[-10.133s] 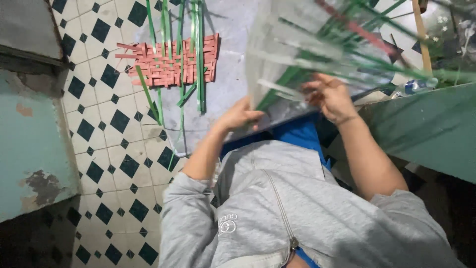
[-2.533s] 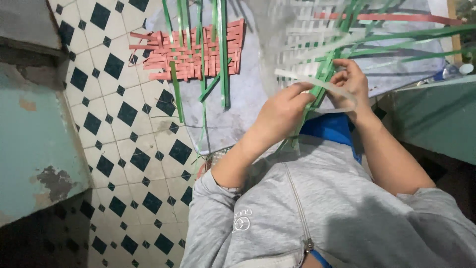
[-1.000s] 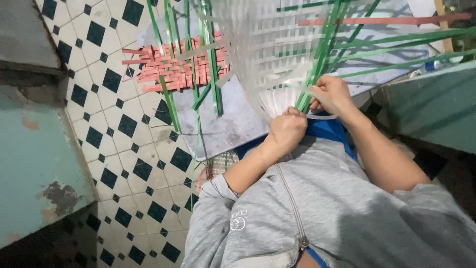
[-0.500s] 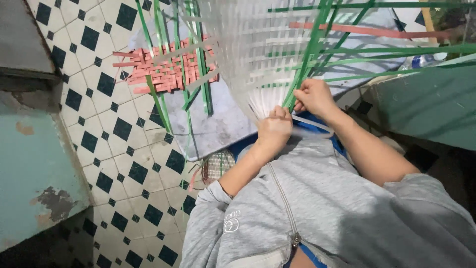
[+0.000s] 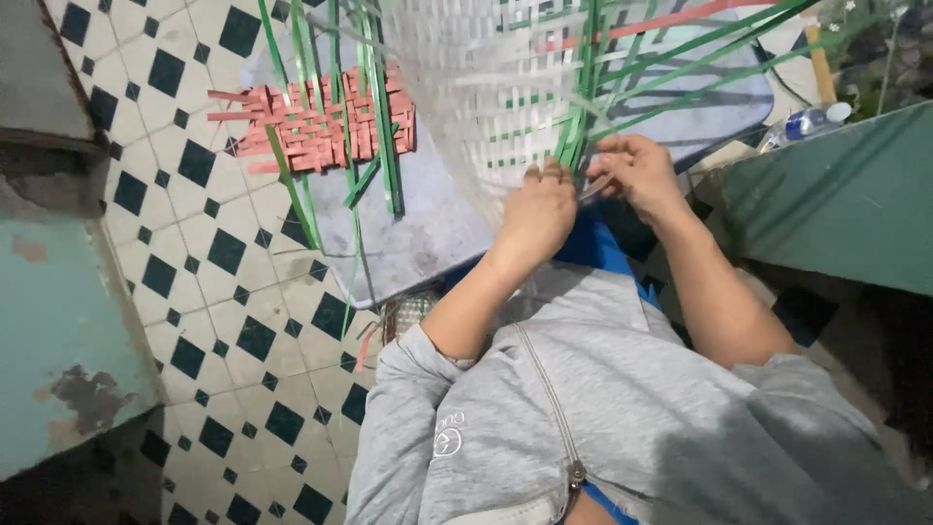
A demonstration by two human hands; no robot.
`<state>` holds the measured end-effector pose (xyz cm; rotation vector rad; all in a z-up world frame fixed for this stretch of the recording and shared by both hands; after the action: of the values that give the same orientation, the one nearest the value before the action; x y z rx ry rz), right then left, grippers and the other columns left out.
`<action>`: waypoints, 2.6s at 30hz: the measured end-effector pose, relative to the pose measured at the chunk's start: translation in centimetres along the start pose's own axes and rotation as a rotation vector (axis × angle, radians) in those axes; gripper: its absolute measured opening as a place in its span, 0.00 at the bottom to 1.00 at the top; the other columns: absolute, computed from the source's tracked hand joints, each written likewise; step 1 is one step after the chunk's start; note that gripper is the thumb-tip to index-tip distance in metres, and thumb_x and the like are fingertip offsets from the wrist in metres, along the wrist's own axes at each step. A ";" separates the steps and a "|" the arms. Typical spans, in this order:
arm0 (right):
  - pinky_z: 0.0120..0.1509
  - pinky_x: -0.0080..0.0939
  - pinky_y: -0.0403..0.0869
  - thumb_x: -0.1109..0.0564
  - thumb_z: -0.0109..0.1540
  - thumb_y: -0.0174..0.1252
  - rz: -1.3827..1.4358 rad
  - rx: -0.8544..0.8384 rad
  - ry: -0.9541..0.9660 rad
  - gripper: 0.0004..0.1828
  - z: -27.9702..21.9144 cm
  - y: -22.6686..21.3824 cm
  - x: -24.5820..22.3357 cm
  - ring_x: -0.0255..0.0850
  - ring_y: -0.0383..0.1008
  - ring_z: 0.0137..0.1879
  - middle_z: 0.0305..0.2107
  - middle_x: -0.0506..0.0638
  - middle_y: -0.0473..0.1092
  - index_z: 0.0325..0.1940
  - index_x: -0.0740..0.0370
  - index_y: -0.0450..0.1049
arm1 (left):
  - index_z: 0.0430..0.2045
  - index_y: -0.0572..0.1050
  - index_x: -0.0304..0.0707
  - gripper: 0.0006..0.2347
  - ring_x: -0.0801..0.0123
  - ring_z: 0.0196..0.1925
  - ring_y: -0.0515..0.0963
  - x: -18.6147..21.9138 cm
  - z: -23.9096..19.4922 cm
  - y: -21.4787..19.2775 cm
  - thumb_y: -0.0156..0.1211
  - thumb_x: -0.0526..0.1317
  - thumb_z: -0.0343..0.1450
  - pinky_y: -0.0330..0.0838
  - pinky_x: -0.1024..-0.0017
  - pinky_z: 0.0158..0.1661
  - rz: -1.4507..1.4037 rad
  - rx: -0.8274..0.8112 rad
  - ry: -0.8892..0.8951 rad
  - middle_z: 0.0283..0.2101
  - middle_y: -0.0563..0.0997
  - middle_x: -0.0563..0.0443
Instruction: Weaving green, white, and pink plastic strips together on a flat surface to create a mat or bag component.
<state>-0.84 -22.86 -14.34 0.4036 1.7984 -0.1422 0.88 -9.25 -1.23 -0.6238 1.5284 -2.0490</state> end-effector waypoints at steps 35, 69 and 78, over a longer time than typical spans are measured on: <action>0.33 0.39 0.81 0.75 0.56 0.53 0.189 0.120 0.063 0.27 0.9 0.0 2.2 0.47 0.78 0.34 0.40 0.55 0.69 0.58 0.61 0.64 | 0.71 0.44 0.43 0.39 0.37 0.72 0.50 -1.4 -3.4 8.6 0.62 0.40 0.66 0.54 0.45 0.63 -0.252 -0.355 -0.069 0.74 0.46 0.39; 0.42 0.39 0.79 0.72 0.56 0.53 0.002 0.230 -0.193 0.16 -1.1 0.5 0.4 0.42 0.78 0.38 0.34 0.59 0.72 0.48 0.65 0.68 | 0.72 0.41 0.43 0.38 0.39 0.75 0.45 -1.7 -4.6 10.0 0.48 0.29 0.65 0.53 0.37 0.64 -0.368 -0.314 -0.059 0.75 0.42 0.45; 0.44 0.42 0.80 0.71 0.59 0.53 0.030 0.222 -0.215 0.15 -1.5 0.8 0.0 0.44 0.79 0.38 0.34 0.62 0.73 0.51 0.72 0.67 | 0.70 0.48 0.44 0.36 0.37 0.75 0.43 -2.2 -4.7 11.0 0.51 0.29 0.63 0.48 0.34 0.64 -0.482 -0.353 -0.072 0.75 0.40 0.42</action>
<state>-1.96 -21.61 -13.81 0.5514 1.5691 -0.3530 1.01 -7.05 -13.23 -1.2940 1.8495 -2.0619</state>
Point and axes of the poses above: each hand's wrist, its own z-axis towards the middle knuckle, its own y-axis out of the palm, x = y × z, the point moved 8 cm from there along z, towards the middle knuckle
